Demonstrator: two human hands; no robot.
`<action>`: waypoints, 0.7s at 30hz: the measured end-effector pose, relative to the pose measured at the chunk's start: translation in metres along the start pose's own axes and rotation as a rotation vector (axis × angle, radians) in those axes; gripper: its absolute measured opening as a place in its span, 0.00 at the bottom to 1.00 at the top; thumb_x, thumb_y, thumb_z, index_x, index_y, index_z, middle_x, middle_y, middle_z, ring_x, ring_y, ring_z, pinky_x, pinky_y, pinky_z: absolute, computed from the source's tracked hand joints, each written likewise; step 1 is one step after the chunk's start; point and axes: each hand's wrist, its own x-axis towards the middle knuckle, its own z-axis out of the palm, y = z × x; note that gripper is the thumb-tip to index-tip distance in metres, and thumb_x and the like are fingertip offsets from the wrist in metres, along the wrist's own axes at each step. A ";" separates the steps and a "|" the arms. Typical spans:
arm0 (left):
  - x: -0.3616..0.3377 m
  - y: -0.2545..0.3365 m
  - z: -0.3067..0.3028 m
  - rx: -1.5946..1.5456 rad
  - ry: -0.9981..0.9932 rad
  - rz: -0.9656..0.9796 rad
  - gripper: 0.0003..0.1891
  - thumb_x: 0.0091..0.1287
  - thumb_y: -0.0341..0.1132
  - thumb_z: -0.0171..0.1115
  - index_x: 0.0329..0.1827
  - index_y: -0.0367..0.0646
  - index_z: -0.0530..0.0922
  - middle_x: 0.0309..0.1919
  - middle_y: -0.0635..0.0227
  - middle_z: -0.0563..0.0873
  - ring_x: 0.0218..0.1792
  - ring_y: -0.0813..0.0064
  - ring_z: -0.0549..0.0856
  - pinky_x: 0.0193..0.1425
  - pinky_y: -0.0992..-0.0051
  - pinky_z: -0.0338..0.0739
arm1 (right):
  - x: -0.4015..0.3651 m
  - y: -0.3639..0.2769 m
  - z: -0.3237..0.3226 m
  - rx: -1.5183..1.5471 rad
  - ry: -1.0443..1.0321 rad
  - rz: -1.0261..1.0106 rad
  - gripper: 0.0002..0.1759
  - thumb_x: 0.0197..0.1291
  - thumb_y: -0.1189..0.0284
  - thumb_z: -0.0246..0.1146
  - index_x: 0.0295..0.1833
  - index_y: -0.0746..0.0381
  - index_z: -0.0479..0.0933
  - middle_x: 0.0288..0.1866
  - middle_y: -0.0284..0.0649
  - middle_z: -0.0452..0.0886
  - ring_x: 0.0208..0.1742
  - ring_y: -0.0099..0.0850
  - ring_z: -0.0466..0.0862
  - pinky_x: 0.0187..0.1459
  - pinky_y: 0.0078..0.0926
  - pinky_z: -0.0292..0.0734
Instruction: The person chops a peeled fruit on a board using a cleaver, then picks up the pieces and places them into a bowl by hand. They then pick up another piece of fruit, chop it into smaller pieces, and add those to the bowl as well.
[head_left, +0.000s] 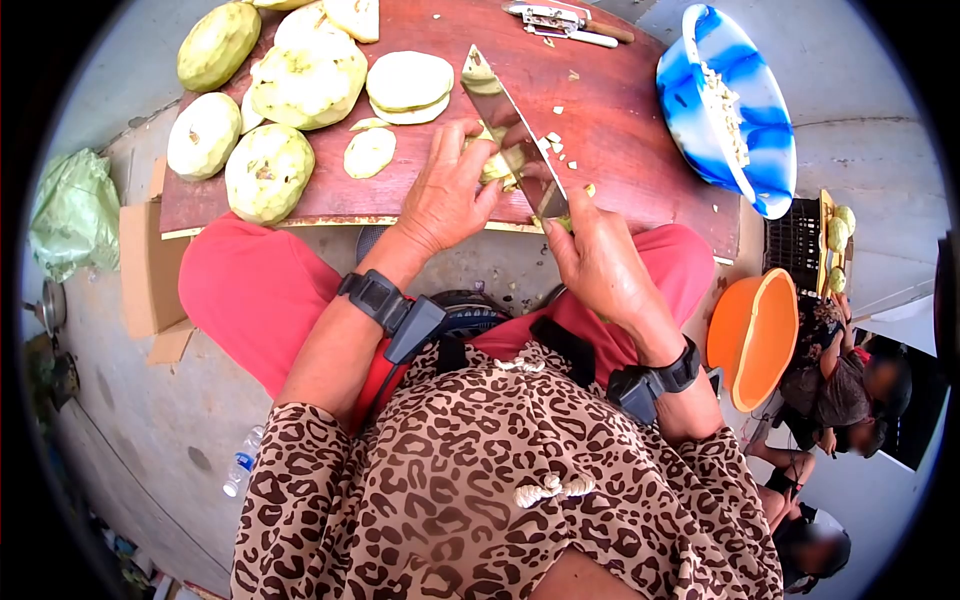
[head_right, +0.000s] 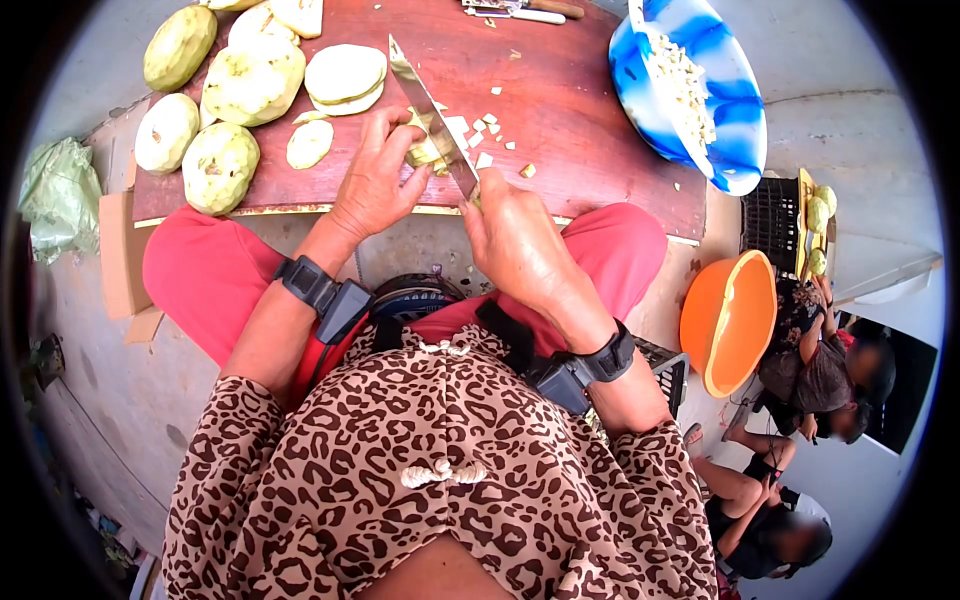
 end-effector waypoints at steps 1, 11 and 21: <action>0.000 0.000 0.000 0.007 -0.001 0.003 0.20 0.54 0.26 0.68 0.50 0.34 0.75 0.55 0.48 0.71 0.59 0.48 0.74 0.64 0.60 0.72 | -0.001 -0.001 0.000 0.005 0.000 -0.003 0.12 0.64 0.77 0.60 0.44 0.73 0.65 0.23 0.64 0.77 0.31 0.65 0.80 0.31 0.56 0.73; 0.003 0.002 -0.001 0.028 -0.005 0.014 0.17 0.53 0.26 0.66 0.47 0.35 0.77 0.53 0.51 0.73 0.56 0.49 0.74 0.62 0.60 0.72 | 0.002 -0.007 0.000 -0.070 -0.039 -0.008 0.11 0.65 0.76 0.58 0.41 0.73 0.65 0.22 0.64 0.77 0.30 0.64 0.81 0.30 0.56 0.74; 0.004 0.006 -0.002 0.041 -0.009 0.004 0.15 0.53 0.26 0.66 0.44 0.37 0.76 0.53 0.52 0.74 0.56 0.49 0.74 0.60 0.58 0.74 | 0.014 -0.002 0.015 -0.124 -0.025 -0.049 0.10 0.65 0.76 0.57 0.38 0.72 0.66 0.24 0.64 0.78 0.30 0.62 0.82 0.31 0.54 0.77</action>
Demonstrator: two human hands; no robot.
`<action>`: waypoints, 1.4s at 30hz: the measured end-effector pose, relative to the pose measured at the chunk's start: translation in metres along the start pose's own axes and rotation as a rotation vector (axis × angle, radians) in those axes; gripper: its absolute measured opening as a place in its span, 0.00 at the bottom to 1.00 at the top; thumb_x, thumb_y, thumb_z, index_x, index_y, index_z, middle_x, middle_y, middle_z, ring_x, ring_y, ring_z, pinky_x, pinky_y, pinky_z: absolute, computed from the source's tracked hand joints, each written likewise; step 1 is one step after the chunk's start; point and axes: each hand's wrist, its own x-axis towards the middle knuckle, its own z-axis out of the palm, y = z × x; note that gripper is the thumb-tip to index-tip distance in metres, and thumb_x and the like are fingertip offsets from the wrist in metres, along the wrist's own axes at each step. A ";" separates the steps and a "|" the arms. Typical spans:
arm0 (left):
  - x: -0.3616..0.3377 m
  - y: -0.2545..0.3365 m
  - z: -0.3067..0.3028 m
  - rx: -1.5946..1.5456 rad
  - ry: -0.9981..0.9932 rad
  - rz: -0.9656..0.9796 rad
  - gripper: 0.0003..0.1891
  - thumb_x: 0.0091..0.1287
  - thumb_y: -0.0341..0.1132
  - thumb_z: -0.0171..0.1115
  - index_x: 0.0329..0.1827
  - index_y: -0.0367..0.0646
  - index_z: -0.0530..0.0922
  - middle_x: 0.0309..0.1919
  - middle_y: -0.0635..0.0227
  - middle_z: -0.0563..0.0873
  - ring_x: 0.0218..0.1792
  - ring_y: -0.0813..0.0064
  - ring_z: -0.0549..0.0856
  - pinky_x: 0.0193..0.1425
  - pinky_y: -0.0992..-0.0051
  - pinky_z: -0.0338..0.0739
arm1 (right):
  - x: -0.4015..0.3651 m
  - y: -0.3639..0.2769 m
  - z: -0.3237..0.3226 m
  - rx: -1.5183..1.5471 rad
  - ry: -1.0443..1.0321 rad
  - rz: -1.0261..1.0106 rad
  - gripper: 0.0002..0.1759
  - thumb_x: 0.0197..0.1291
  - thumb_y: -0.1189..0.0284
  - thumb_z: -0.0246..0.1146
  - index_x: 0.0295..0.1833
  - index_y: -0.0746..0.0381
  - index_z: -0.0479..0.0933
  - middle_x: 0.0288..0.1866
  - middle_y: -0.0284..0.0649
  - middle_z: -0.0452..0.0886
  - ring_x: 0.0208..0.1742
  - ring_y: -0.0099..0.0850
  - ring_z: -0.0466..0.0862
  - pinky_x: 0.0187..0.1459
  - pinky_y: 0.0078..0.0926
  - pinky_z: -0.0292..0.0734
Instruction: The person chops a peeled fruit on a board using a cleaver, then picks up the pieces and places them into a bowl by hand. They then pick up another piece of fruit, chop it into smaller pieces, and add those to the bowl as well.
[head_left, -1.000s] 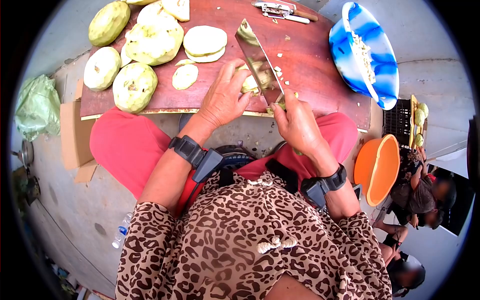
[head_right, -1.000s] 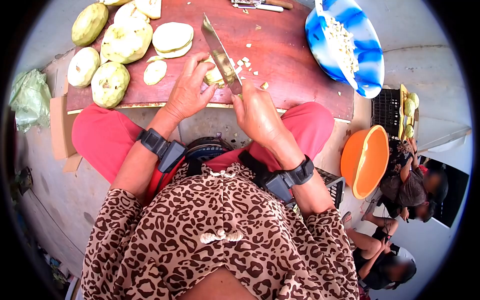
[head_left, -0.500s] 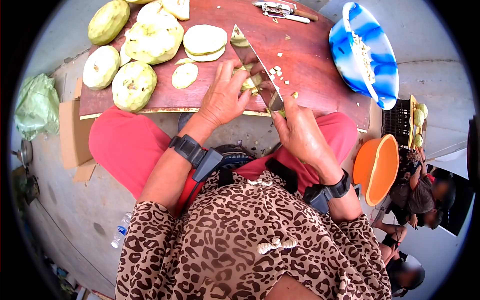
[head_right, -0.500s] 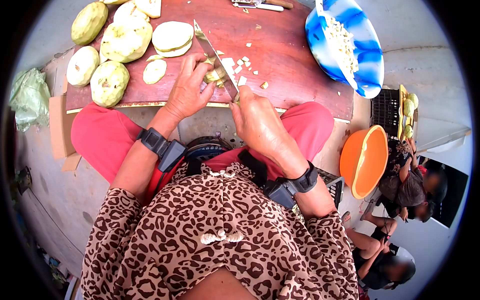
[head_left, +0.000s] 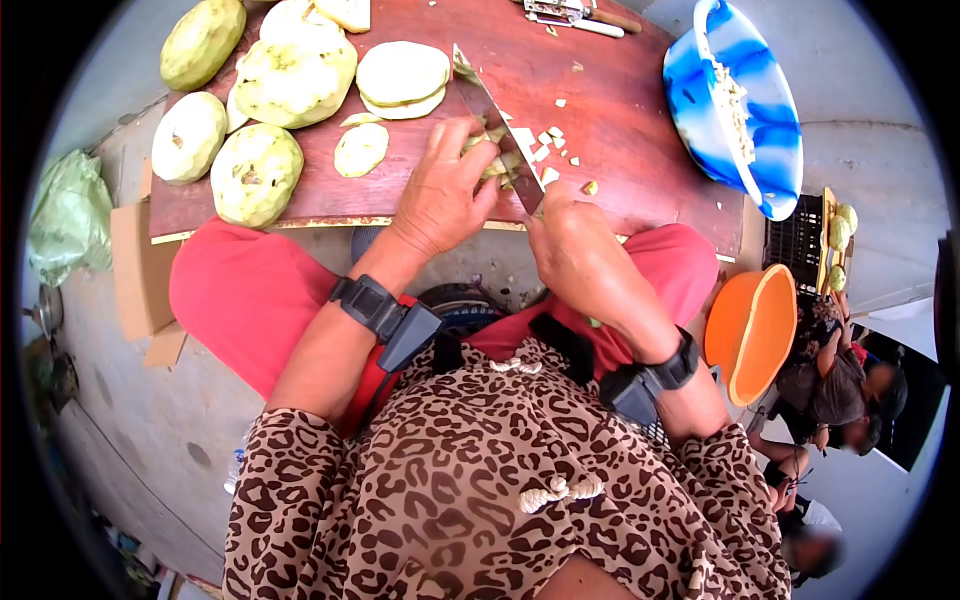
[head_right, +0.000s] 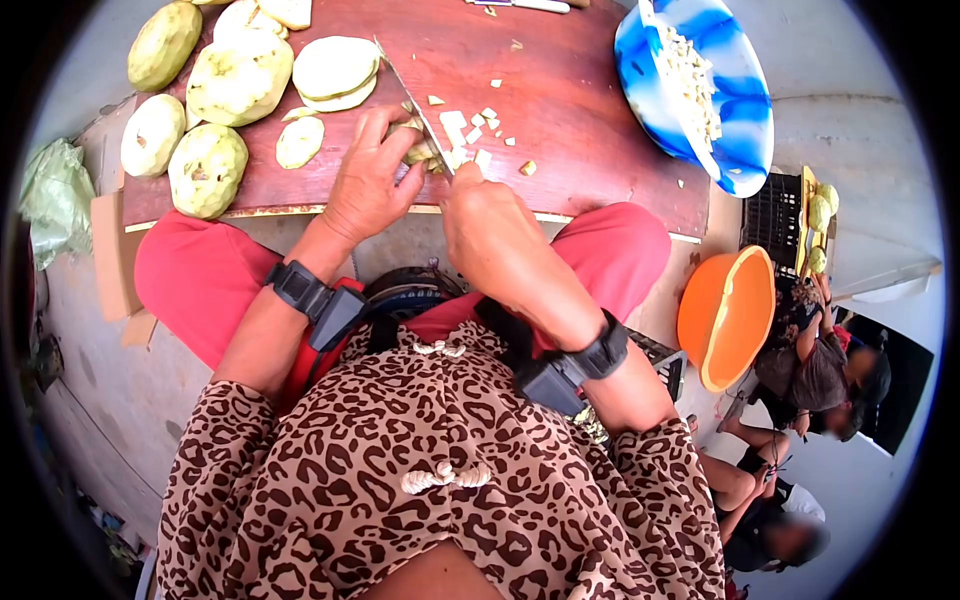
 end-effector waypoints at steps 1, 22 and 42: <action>0.000 -0.001 0.000 0.008 0.002 0.008 0.15 0.53 0.26 0.66 0.44 0.37 0.76 0.53 0.52 0.74 0.56 0.49 0.74 0.60 0.58 0.75 | 0.003 0.003 0.009 -0.017 0.012 0.010 0.10 0.65 0.75 0.57 0.38 0.72 0.67 0.24 0.64 0.78 0.30 0.62 0.82 0.31 0.54 0.77; -0.007 -0.008 -0.004 0.011 -0.039 0.053 0.22 0.53 0.26 0.69 0.53 0.36 0.74 0.57 0.52 0.73 0.61 0.49 0.74 0.65 0.59 0.72 | 0.001 0.019 -0.001 0.127 0.116 0.051 0.12 0.64 0.75 0.62 0.44 0.72 0.67 0.26 0.64 0.77 0.32 0.63 0.80 0.32 0.53 0.72; -0.010 -0.007 -0.003 0.047 -0.006 0.026 0.24 0.53 0.27 0.72 0.52 0.34 0.74 0.54 0.51 0.72 0.57 0.50 0.76 0.60 0.62 0.75 | -0.017 -0.003 -0.008 0.106 0.015 0.035 0.11 0.65 0.75 0.59 0.43 0.72 0.65 0.24 0.64 0.78 0.31 0.64 0.80 0.31 0.56 0.74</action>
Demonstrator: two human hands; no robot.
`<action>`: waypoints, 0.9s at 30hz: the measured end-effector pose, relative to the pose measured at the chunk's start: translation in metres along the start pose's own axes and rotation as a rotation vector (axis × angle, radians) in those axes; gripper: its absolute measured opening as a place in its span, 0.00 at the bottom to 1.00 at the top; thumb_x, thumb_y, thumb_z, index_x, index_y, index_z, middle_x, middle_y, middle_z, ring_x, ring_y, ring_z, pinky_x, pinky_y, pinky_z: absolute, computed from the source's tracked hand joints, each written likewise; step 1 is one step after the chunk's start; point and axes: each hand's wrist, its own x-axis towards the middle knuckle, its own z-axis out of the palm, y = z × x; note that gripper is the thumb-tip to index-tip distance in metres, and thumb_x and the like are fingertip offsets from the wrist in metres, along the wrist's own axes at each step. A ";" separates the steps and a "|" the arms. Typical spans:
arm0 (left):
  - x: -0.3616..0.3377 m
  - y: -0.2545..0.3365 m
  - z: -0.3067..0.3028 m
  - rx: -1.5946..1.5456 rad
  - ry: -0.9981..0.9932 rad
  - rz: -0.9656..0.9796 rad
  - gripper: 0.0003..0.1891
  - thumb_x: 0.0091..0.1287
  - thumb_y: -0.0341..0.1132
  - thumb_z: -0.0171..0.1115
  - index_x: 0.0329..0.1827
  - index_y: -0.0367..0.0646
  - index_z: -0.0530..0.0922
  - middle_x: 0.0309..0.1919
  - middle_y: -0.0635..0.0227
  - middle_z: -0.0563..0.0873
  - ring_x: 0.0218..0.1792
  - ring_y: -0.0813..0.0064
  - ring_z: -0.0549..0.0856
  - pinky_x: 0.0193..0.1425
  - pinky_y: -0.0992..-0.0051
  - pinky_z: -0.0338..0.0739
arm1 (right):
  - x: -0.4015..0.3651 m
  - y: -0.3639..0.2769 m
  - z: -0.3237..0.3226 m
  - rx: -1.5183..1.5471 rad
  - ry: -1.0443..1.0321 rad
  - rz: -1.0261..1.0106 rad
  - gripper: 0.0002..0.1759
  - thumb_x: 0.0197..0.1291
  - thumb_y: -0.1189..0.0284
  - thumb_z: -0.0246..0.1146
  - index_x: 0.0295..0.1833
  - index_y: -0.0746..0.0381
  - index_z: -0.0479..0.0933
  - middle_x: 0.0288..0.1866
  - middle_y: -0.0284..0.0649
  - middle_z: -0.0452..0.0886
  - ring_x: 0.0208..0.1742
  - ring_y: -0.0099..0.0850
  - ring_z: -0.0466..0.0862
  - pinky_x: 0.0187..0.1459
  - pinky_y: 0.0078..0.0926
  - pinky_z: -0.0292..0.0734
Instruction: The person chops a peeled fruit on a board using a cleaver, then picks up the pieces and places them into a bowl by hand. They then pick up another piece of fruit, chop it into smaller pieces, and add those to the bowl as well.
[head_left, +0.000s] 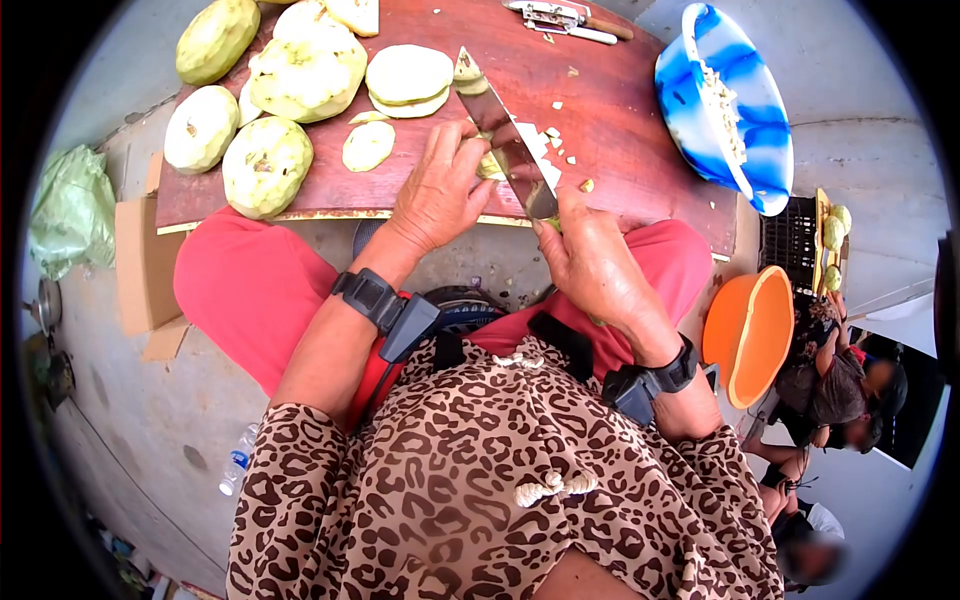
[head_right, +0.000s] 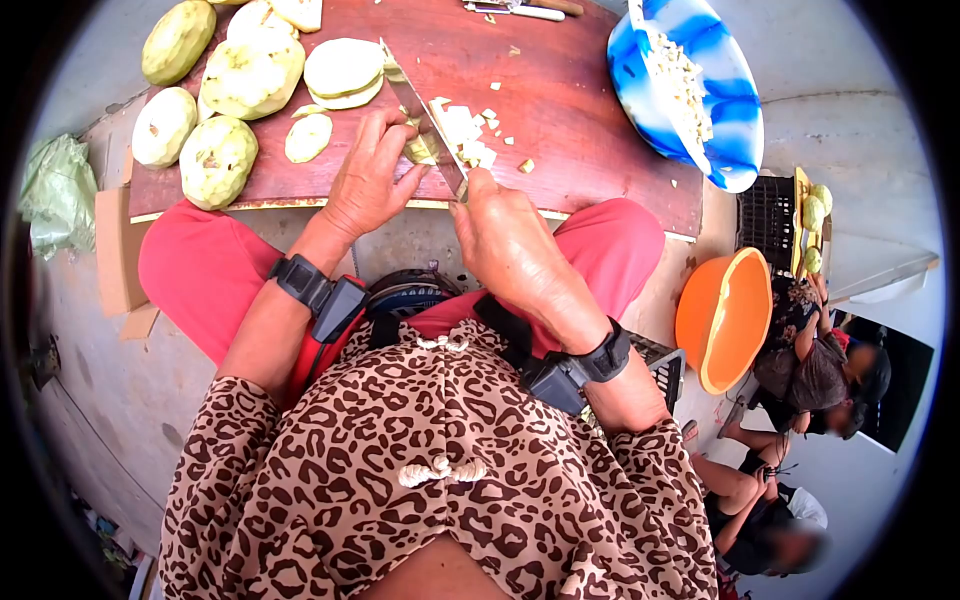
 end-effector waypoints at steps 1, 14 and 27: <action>0.000 0.000 0.000 -0.001 0.000 0.000 0.24 0.52 0.27 0.72 0.52 0.34 0.74 0.54 0.51 0.73 0.57 0.50 0.76 0.60 0.62 0.75 | 0.000 -0.001 0.000 -0.022 -0.003 0.007 0.12 0.65 0.75 0.59 0.43 0.72 0.66 0.23 0.64 0.77 0.31 0.64 0.81 0.31 0.56 0.74; 0.003 0.001 -0.004 -0.052 -0.007 -0.040 0.20 0.52 0.23 0.70 0.48 0.35 0.76 0.52 0.54 0.76 0.56 0.51 0.76 0.59 0.62 0.74 | 0.005 -0.012 -0.002 -0.075 -0.065 0.046 0.12 0.66 0.75 0.59 0.41 0.73 0.64 0.23 0.67 0.76 0.29 0.65 0.80 0.28 0.56 0.72; 0.002 0.002 -0.004 -0.064 0.002 -0.043 0.19 0.53 0.22 0.69 0.48 0.35 0.76 0.54 0.54 0.76 0.57 0.50 0.76 0.60 0.62 0.74 | 0.016 0.002 0.034 -0.069 0.000 0.081 0.12 0.65 0.76 0.60 0.41 0.73 0.65 0.24 0.65 0.77 0.30 0.65 0.80 0.31 0.55 0.73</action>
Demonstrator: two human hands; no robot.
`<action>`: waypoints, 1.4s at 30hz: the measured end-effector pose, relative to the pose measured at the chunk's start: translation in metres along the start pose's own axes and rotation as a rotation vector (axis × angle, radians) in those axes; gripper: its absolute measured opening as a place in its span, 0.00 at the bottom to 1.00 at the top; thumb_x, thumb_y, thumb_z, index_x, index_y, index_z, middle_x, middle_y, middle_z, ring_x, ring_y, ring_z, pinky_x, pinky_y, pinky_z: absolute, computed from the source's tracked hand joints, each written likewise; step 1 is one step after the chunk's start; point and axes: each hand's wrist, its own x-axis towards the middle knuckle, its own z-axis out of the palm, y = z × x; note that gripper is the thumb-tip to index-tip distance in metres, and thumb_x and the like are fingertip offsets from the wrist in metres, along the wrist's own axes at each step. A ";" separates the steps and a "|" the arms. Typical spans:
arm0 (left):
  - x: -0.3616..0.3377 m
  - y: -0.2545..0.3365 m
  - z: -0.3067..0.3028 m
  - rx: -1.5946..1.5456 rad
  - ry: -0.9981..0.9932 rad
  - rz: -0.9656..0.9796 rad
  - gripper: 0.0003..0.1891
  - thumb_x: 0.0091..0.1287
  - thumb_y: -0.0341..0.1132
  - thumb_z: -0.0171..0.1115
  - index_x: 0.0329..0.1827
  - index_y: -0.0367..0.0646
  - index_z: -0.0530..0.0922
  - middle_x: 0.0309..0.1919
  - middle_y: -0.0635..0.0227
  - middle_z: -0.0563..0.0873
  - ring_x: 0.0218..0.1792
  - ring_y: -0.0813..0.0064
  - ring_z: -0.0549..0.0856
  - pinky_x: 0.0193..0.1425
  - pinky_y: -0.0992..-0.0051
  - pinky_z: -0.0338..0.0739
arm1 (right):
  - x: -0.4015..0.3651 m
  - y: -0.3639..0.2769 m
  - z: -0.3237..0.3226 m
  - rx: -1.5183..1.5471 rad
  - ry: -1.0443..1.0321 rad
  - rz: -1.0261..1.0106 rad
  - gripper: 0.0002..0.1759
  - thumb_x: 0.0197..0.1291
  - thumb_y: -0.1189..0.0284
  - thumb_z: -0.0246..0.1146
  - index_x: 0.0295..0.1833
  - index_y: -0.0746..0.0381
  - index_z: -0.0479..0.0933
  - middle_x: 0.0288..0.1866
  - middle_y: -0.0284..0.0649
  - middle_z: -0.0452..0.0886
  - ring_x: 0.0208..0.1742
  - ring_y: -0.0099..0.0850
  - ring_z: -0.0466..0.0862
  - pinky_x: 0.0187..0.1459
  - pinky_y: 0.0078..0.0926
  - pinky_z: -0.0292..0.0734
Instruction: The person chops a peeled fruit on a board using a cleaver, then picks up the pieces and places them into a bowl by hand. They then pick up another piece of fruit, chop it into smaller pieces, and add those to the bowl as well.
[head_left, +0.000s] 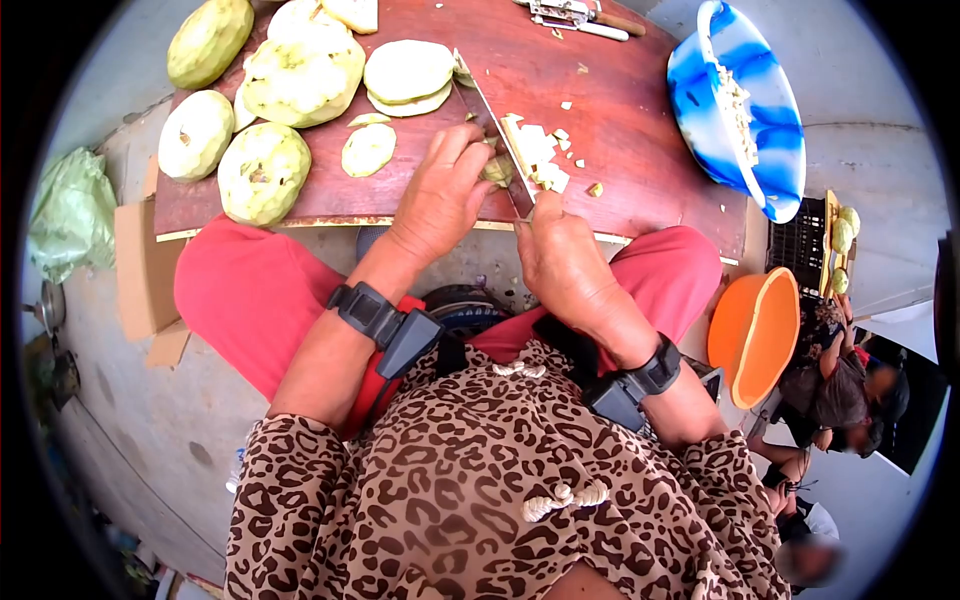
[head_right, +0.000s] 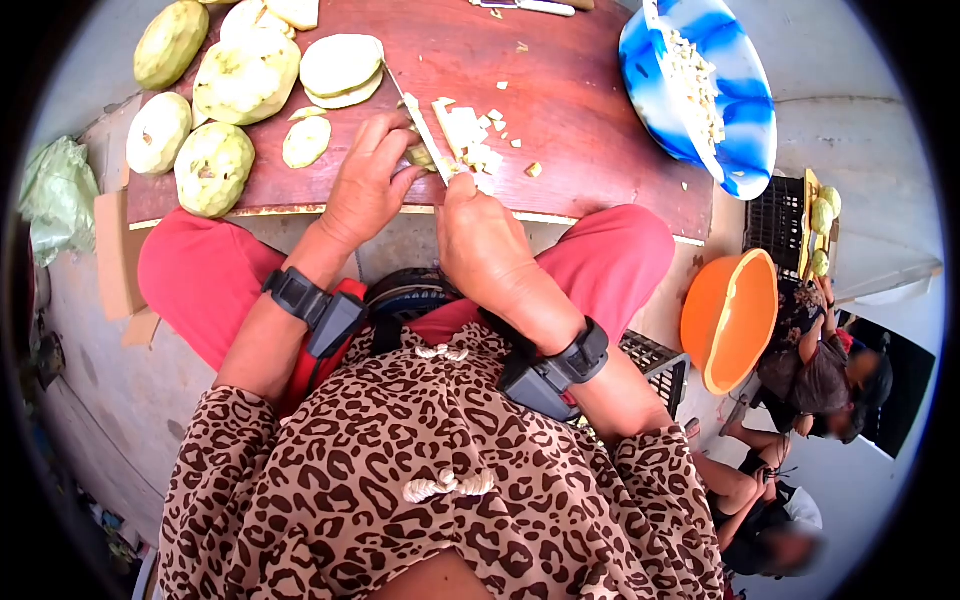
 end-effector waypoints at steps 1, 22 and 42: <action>0.000 0.000 0.001 0.007 0.002 0.000 0.18 0.53 0.22 0.68 0.48 0.35 0.76 0.54 0.54 0.76 0.57 0.50 0.76 0.60 0.62 0.74 | 0.000 0.002 0.001 0.005 0.006 0.002 0.12 0.65 0.76 0.60 0.41 0.73 0.65 0.25 0.65 0.78 0.31 0.65 0.80 0.31 0.55 0.73; 0.001 -0.008 0.003 -0.081 0.142 -0.073 0.19 0.57 0.23 0.67 0.52 0.37 0.75 0.55 0.53 0.78 0.57 0.52 0.79 0.60 0.63 0.75 | -0.003 0.015 -0.025 0.084 0.082 -0.045 0.11 0.64 0.77 0.60 0.41 0.72 0.67 0.24 0.65 0.78 0.31 0.64 0.81 0.31 0.56 0.74; 0.001 -0.006 0.006 0.096 0.082 0.012 0.17 0.55 0.30 0.71 0.47 0.39 0.77 0.47 0.58 0.79 0.51 0.53 0.78 0.56 0.60 0.72 | -0.016 0.003 -0.030 0.066 0.064 -0.068 0.11 0.65 0.76 0.60 0.40 0.70 0.65 0.22 0.63 0.77 0.30 0.64 0.81 0.29 0.54 0.74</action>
